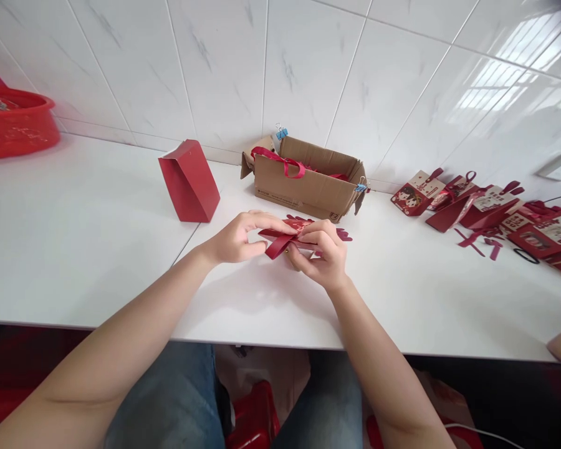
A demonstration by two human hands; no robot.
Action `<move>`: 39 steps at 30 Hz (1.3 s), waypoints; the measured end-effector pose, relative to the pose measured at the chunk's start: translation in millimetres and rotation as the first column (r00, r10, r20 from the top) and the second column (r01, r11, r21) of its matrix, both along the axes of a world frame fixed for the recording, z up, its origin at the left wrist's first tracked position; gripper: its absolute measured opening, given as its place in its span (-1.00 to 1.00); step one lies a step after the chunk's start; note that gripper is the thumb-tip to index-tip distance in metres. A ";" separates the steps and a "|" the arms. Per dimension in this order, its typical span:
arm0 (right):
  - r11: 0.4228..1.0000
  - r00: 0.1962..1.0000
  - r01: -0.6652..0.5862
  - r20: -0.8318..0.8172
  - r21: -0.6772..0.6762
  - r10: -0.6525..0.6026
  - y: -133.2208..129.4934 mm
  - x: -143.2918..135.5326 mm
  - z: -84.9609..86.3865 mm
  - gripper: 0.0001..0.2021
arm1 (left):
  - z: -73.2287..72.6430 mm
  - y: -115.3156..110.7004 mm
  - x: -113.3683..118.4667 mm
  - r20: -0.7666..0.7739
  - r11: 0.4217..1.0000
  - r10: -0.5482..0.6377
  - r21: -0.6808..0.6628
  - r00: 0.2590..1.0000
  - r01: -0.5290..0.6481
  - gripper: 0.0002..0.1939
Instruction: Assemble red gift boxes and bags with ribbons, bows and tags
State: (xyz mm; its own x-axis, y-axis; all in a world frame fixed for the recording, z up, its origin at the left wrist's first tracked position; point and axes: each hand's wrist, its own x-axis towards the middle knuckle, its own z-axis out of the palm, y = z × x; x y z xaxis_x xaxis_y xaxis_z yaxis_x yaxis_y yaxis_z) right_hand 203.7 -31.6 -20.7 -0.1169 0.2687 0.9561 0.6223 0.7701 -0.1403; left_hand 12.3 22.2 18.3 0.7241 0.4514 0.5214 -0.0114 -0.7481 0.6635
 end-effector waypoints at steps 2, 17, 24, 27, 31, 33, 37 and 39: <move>1.000 1.000 -0.001 -0.009 -0.001 0.001 0.4 0.3 -0.5 -0.84 | -2.1 -1.2 1.0 -0.020 0.997 0.048 0.069 0.999 -0.047 -0.53; 1.000 1.000 0.006 0.009 -0.015 -0.006 -0.4 2.7 1.4 -0.84 | -11.9 -6.1 11.2 0.036 0.903 0.268 0.339 0.963 -0.264 -0.74; 0.999 0.999 -0.047 -0.015 -0.027 0.047 1.3 2.7 -0.1 -0.84 | -11.8 -10.4 13.4 0.058 0.916 0.295 0.266 0.954 -0.300 -0.73; 0.998 0.999 -0.038 -0.021 -0.041 0.037 1.4 2.4 -0.5 -0.85 | -13.1 -9.3 12.8 0.040 0.922 0.294 0.251 0.955 -0.294 -0.76; 0.998 1.000 -0.019 -0.016 -0.055 0.018 0.8 2.2 -0.2 -0.87 | -14.9 -7.5 11.0 0.058 0.918 0.272 0.283 0.961 -0.277 -0.82; 0.998 1.000 -0.027 -0.011 -0.056 0.027 0.9 2.2 -0.5 -0.87 | -14.7 -7.0 10.3 0.068 0.921 0.245 0.295 0.967 -0.254 -0.84; 0.999 1.000 -0.027 -0.016 -0.045 0.026 2.5 2.2 -2.3 -0.89 | -11.3 -7.7 10.4 0.059 0.927 0.248 0.275 0.967 -0.255 -0.89; 0.998 1.000 -0.022 -0.014 -0.053 0.021 3.1 1.8 -3.0 -0.89 | -9.8 -8.3 11.0 0.076 0.921 0.264 0.276 0.962 -0.274 -0.92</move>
